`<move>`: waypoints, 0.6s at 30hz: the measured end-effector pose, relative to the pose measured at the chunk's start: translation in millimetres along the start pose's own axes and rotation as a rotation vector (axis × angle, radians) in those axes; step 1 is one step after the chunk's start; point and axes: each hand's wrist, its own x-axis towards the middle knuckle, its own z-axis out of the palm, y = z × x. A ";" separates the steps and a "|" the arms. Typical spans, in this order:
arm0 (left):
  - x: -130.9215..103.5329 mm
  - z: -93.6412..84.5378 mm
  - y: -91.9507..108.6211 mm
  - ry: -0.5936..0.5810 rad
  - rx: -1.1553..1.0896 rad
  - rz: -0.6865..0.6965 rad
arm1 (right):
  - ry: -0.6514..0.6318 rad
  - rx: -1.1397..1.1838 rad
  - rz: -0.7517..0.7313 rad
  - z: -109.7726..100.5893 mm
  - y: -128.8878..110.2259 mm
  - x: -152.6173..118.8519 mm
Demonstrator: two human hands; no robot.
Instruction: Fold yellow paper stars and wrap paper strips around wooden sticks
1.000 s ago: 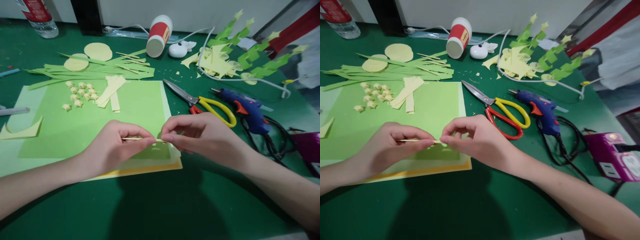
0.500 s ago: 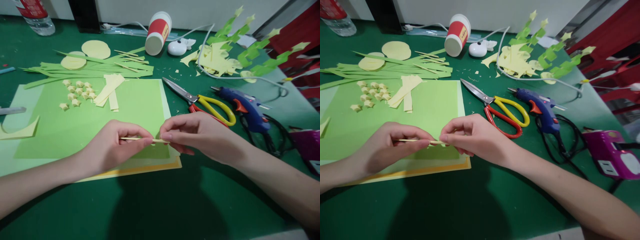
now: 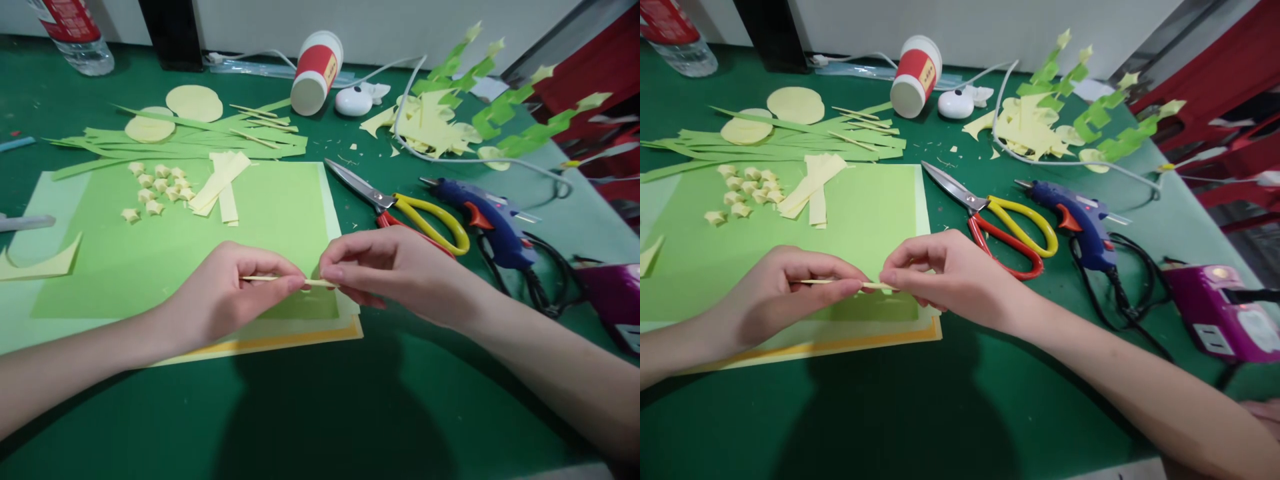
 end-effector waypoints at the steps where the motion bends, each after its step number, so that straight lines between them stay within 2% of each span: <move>1: -0.1 -0.5 0.3 0.002 0.002 0.000 | 0.003 0.007 0.004 0.1 0.4 0.1; 7: -1.2 -1.7 6.0 -0.003 0.012 -0.045 | -0.008 0.020 -0.040 0.1 0.5 2.0; 18: -2.4 -2.7 9.6 0.033 0.060 -0.046 | 0.087 -0.183 -0.221 0.8 -1.9 3.3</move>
